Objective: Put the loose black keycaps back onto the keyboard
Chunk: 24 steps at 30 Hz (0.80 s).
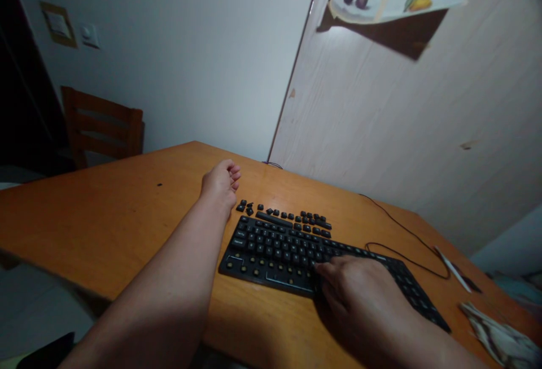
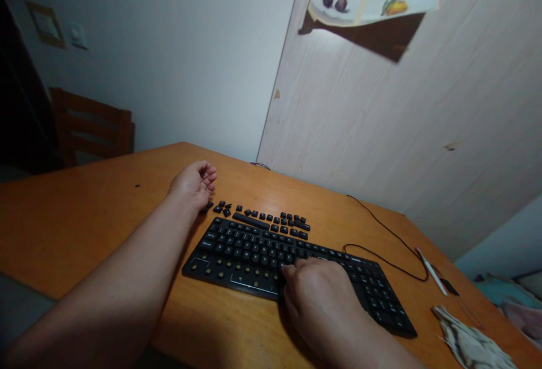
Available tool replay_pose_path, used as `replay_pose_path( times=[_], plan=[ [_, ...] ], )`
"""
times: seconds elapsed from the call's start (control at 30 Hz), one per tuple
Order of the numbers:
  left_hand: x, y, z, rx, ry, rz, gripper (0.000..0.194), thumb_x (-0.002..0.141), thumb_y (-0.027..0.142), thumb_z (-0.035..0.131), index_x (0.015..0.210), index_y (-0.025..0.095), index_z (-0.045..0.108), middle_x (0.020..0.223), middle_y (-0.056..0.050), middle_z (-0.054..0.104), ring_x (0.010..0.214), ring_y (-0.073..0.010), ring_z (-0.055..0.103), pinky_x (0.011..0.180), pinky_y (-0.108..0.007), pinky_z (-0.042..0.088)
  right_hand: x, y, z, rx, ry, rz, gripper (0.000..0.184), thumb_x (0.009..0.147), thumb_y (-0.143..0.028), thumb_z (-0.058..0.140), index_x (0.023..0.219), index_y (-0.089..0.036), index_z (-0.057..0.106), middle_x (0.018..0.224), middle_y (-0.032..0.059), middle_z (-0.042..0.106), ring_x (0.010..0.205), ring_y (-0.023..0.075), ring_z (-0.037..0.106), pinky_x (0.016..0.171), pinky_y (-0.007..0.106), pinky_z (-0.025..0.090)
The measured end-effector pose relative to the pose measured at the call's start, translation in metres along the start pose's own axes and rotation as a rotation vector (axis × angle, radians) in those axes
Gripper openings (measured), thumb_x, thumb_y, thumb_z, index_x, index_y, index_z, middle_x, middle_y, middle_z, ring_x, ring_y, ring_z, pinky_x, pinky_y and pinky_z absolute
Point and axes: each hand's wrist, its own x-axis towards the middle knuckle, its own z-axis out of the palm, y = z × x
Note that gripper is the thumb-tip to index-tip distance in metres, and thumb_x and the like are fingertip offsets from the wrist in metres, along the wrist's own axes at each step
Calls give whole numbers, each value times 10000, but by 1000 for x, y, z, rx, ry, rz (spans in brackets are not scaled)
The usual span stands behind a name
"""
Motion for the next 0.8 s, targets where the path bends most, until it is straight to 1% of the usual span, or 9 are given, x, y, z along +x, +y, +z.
replay_pose_path(
  times=[0.13,0.2,0.27,0.37,0.4,0.53,0.6,0.7,0.8],
  plan=[
    [0,0,1,2,4,0,92,651,224,651,697,172,589,681,-7,628,587,-109,540,573,-251,344,9,16,-12,69,45,71,298,889,-213,503,1014,-278,766,944,40,776,832,230,716,729,329,482],
    [0,0,0,1,-1,-5,90,655,220,647,707,171,592,680,-2,623,589,-106,541,567,-247,340,23,30,-16,103,68,126,301,897,-250,527,1073,-281,770,980,51,783,858,237,714,714,319,470],
    [0,-1,0,3,-4,-8,96,661,226,647,724,171,600,689,2,625,596,-104,546,561,-244,339,43,46,-17,137,88,196,294,903,-292,554,1088,-269,781,1004,64,789,877,243,711,695,310,454],
    [0,-1,0,6,-14,-10,100,667,233,645,726,167,600,698,3,631,597,-100,553,550,-238,334,78,69,-14,178,-12,216,288,901,-336,581,1083,-259,791,931,62,792,817,228,699,635,295,415],
    [0,-1,0,7,-16,-10,97,668,232,643,720,165,596,693,3,629,592,-98,553,547,-235,332,89,74,-12,179,-45,224,279,896,-343,597,1077,-263,794,933,57,791,813,220,695,642,290,412],
    [-1,0,0,12,-14,-12,85,673,222,638,701,162,585,667,6,620,567,-93,545,539,-228,327,127,87,0,164,-79,246,257,867,-368,661,1047,-256,806,886,57,784,757,205,675,619,278,396],
    [-1,1,1,16,-6,-15,79,682,221,634,704,162,586,672,5,626,565,-91,547,544,-227,331,140,90,6,162,-99,252,253,853,-388,685,1031,-260,810,874,55,783,739,202,669,613,274,398],
    [-1,1,1,19,-4,-15,78,697,228,629,709,162,588,679,5,629,569,-89,552,554,-231,339,154,93,14,169,-131,252,243,824,-414,720,992,-270,822,916,56,789,781,211,677,641,274,420],
    [-2,1,1,16,-9,-14,78,707,232,625,713,162,590,679,7,625,571,-87,550,555,-235,332,163,95,19,197,-167,242,241,796,-377,746,995,-266,825,957,59,794,836,218,692,677,273,447]
  ],
)
